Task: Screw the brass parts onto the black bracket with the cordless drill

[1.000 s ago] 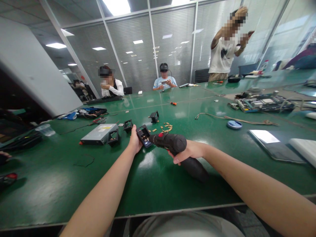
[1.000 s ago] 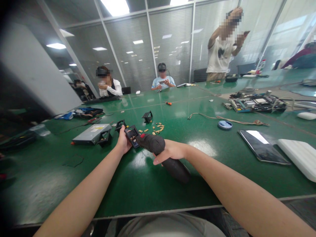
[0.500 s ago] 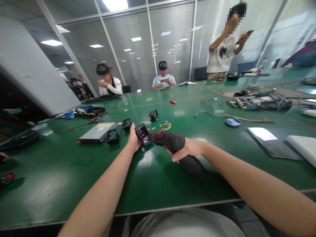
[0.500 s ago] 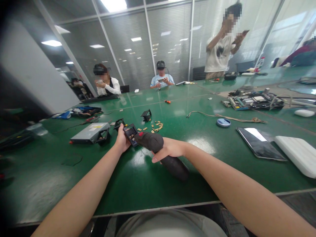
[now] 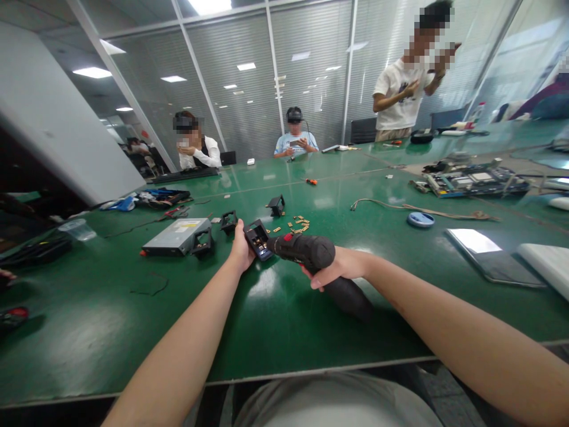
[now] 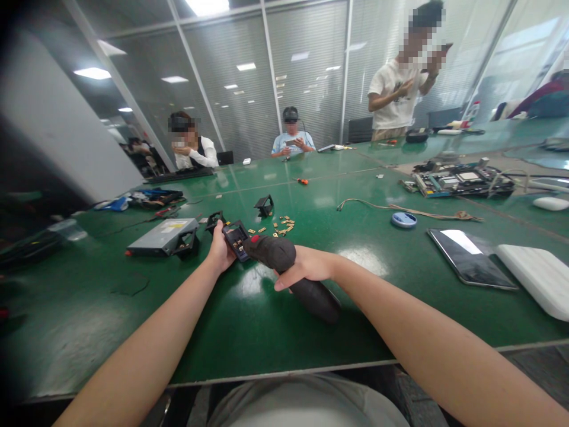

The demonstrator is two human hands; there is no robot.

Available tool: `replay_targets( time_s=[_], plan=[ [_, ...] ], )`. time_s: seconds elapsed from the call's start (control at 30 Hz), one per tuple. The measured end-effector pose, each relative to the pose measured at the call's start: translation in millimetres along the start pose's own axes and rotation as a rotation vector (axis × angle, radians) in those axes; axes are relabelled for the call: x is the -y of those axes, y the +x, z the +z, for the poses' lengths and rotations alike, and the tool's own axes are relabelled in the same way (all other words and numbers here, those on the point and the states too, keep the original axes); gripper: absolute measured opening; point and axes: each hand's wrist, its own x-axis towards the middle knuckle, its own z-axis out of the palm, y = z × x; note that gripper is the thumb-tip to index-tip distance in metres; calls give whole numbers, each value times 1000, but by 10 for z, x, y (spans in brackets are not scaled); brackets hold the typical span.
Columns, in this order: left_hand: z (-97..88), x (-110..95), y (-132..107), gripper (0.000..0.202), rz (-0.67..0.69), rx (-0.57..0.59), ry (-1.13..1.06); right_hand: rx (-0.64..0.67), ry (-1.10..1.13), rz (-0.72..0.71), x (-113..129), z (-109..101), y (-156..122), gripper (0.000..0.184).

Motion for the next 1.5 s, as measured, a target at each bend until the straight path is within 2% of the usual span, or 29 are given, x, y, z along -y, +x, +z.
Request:
replay_targets(
  time_s=[0.33,0.83,1.1,1.5],
  plan=[
    [1,-2,22,62,-36,-18,-10,14,-14,-34,-41,-5,25,31],
    [33,-13,-22,57,-27,-43,-14,-16,26,32,3,13,-8,34],
    [15,-6,-1,58,-33,-13,-7,-12,-4,31,32,19,-6,32],
    [27,-8,-1,50,7,-68,25,4,-14,19,44,14,-10,30]
  ],
)
